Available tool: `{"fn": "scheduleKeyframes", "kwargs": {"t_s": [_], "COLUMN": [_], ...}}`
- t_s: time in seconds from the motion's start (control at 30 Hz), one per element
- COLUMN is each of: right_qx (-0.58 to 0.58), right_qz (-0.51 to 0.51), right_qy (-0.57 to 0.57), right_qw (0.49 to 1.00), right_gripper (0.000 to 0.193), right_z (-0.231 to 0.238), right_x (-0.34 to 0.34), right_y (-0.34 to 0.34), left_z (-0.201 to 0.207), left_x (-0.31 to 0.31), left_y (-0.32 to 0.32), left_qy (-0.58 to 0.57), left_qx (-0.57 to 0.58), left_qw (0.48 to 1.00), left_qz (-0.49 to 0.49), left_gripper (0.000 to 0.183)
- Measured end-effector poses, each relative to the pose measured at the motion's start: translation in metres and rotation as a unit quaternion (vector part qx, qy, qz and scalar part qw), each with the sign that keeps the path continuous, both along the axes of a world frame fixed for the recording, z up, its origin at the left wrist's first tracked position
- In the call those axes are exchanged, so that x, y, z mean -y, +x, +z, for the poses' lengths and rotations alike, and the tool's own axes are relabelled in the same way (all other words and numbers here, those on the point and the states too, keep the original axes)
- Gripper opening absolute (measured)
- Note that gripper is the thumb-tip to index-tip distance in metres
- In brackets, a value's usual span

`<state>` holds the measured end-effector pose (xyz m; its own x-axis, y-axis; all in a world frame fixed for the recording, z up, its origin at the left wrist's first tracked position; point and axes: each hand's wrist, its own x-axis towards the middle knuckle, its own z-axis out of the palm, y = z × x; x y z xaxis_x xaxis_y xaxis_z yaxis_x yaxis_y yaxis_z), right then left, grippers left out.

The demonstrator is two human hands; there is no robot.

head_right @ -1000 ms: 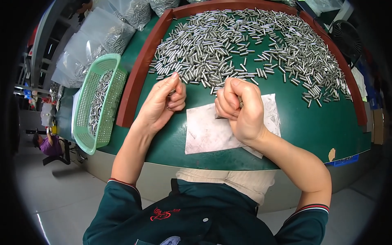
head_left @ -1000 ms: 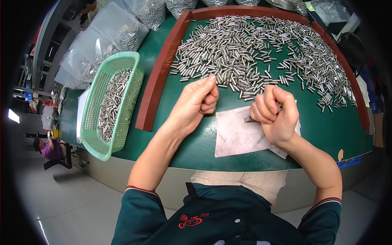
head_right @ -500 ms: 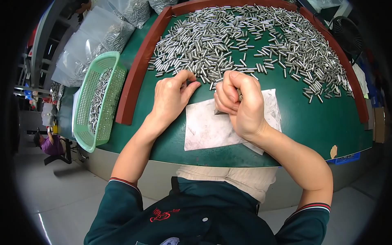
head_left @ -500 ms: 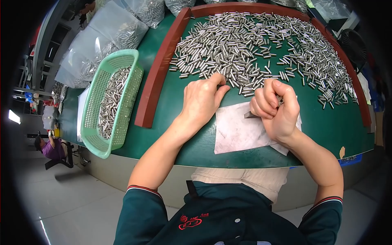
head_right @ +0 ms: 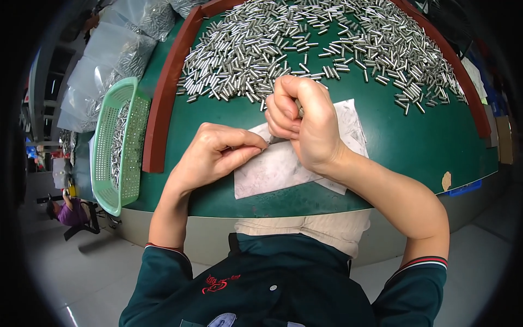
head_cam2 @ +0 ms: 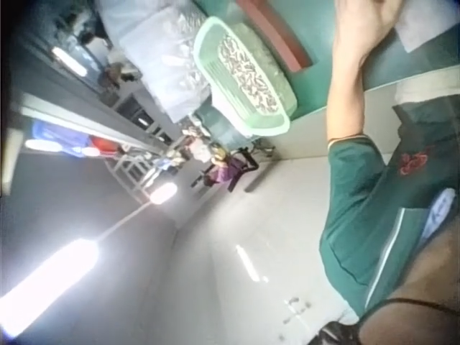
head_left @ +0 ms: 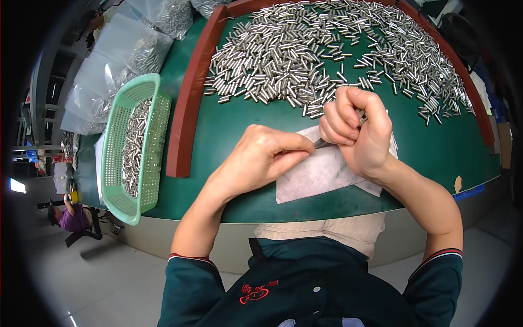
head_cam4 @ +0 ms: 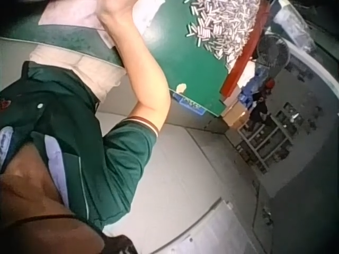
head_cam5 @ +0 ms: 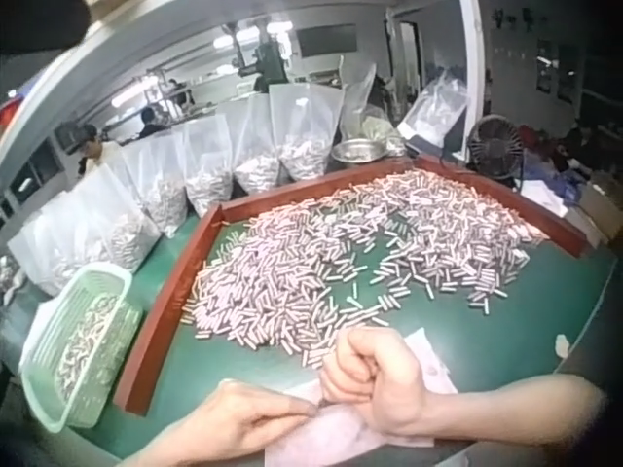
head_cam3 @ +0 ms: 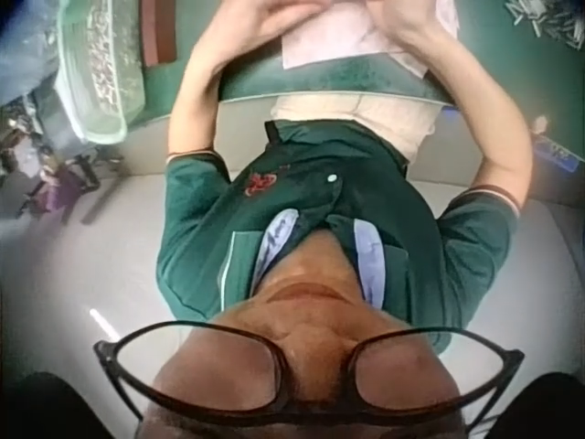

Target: Inspecting and cleaning small metal cylindrical components using a small blade at a workbench.

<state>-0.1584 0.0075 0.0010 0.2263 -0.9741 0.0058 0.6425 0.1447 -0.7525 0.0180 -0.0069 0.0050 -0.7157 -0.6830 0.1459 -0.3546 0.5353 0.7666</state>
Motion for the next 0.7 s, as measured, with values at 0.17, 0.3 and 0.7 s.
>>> {"fn": "scheduleKeyframes", "kwargs": {"t_s": [0.17, 0.3, 0.7], "right_qx": [0.008, 0.014, 0.034], "right_qz": [-0.007, -0.008, -0.008], "right_qy": [0.001, -0.004, -0.014], "right_qw": [1.000, 1.000, 0.999], "right_gripper": [0.036, 0.036, 0.036], "right_z": [-0.002, -0.004, -0.002], "right_x": [0.000, 0.000, -0.005], "right_y": [-0.001, -0.002, -0.002], "left_z": [0.010, 0.007, 0.003], "left_x": [0.000, -0.005, -0.008], "left_y": [0.002, -0.005, -0.009], "left_qy": [0.063, 0.021, 0.033], "left_qx": [0.094, 0.119, 0.117], "left_qw": [0.990, 0.989, 0.988], "left_qz": [0.085, 0.088, 0.093], "left_gripper": [0.016, 0.015, 0.008]}}
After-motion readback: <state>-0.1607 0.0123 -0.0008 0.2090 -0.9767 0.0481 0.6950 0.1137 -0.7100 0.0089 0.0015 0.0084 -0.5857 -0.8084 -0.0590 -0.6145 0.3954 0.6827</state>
